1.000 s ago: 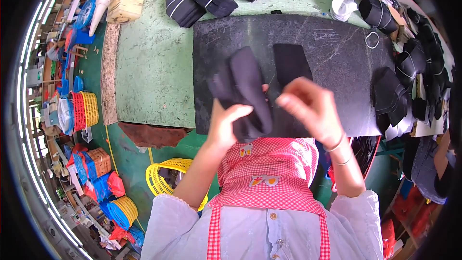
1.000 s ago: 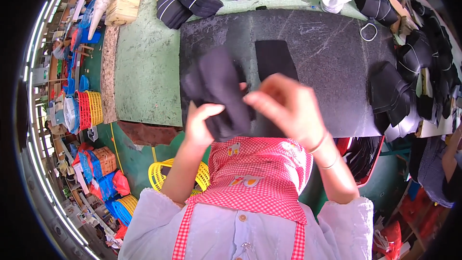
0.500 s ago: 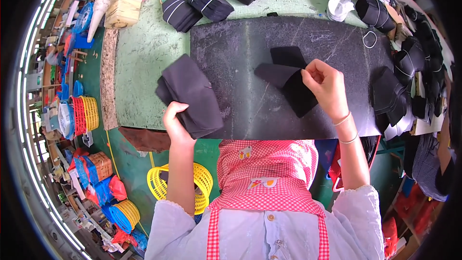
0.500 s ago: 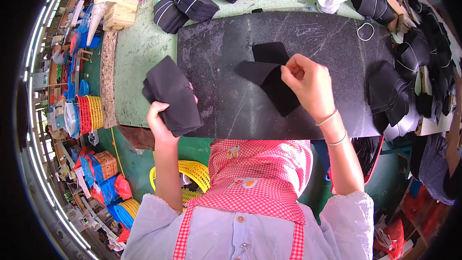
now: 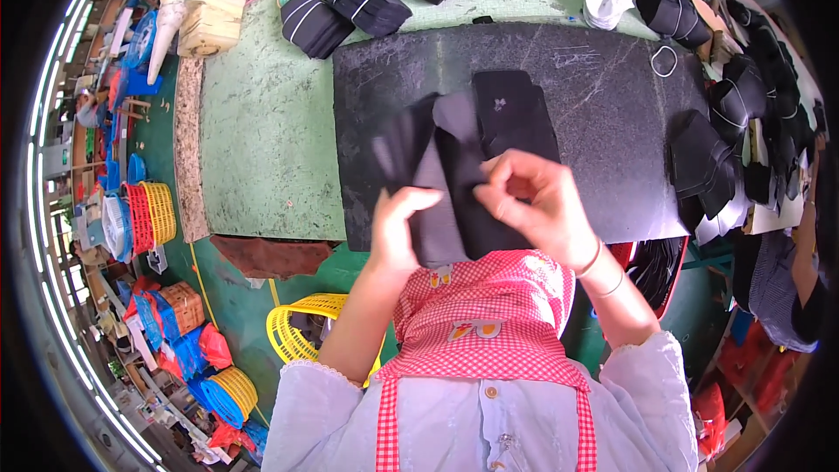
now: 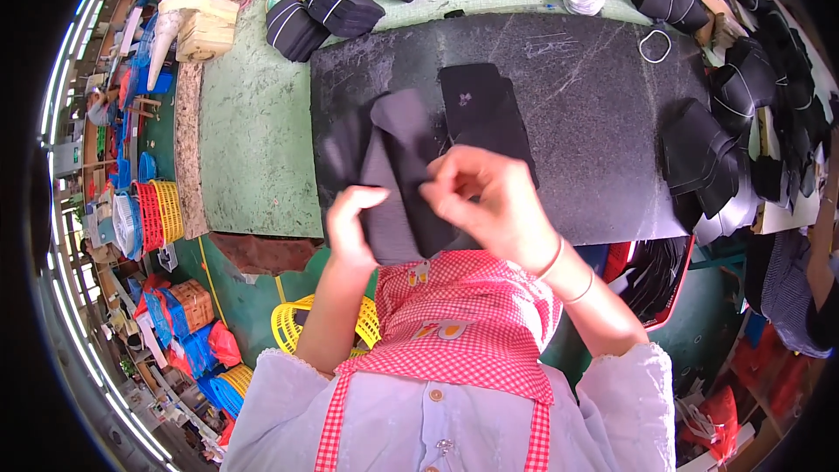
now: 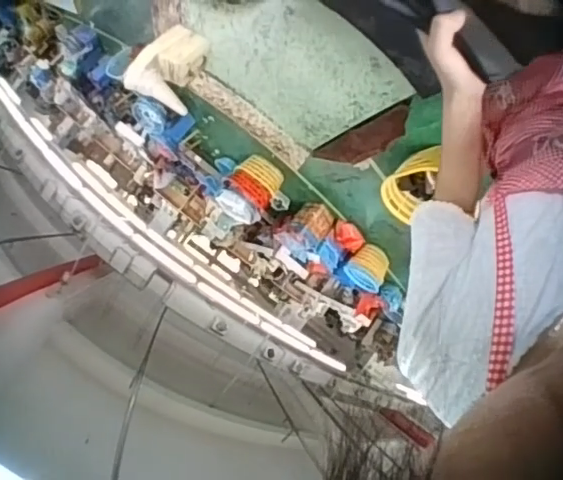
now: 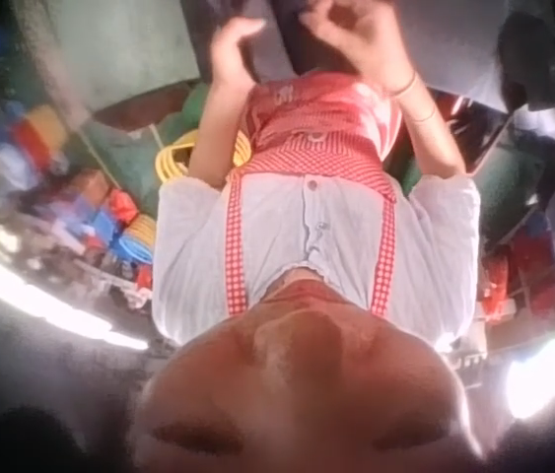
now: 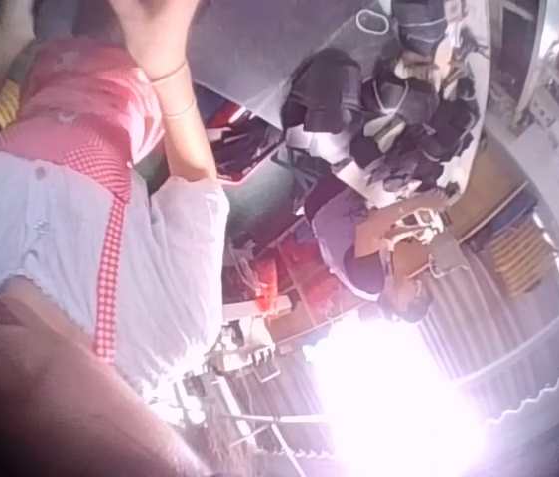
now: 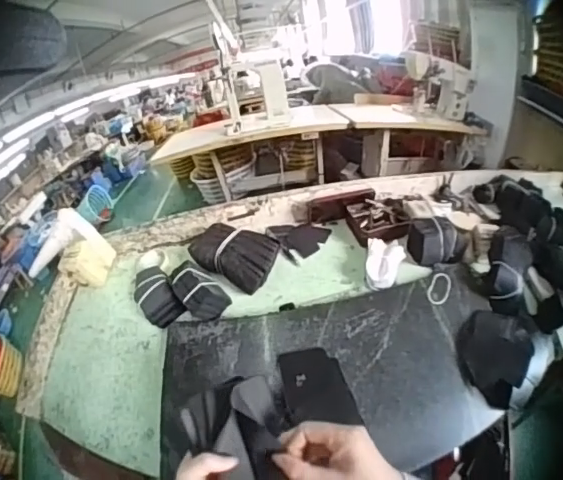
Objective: Counting and inspecting black fabric shoe components at a factory production workbench.
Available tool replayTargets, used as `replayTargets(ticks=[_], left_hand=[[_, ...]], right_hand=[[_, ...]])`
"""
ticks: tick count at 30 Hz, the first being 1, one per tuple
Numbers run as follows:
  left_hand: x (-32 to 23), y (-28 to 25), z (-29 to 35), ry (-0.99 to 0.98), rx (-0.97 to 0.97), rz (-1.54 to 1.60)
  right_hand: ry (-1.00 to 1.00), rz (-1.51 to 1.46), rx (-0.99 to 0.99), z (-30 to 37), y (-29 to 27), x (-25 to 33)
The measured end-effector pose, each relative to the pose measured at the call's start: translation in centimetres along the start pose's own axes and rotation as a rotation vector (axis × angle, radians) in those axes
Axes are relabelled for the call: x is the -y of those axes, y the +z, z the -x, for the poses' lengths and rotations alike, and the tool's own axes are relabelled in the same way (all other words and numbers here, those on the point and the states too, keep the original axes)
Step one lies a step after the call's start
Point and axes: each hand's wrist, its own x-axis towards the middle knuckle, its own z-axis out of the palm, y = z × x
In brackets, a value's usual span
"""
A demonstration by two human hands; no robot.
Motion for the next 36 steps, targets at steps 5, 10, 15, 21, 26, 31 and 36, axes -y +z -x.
replayTargets(ticks=[5, 10, 15, 21, 26, 31, 36], left_hand=[[-3.5, -3.5, -0.7, 0.162, 0.075, 0.257], [-3.4, -2.3, 0.4, 0.173, 0.058, 0.222], [0.3, 0.9, 0.0, 0.103, 0.196, -0.076], [0.4, 1.1, -0.2, -0.01, 0.267, 0.094], [-0.2, 2.2, 0.4, 0.005, 0.19, -0.192], [0.2, 0.5, 0.2, -0.036, 0.196, -0.144], [0.5, 0.3, 0.4, -0.016, 0.194, -0.085]], right_hand=[[0.016, 0.319, -0.24, -2.1, -6.1, -1.8], [-0.473, 1.184, -0.402, -2.3, -6.3, -0.2], [-0.035, 0.484, -0.05, 0.3, 0.6, 2.8], [0.169, -0.131, 0.164, -0.1, -0.8, 1.3], [0.259, -0.242, 0.239, -0.3, -1.6, 1.2], [0.347, -0.265, 0.296, -0.6, -1.7, 1.5], [0.348, -0.256, 0.306, -0.7, -1.5, 1.3]])
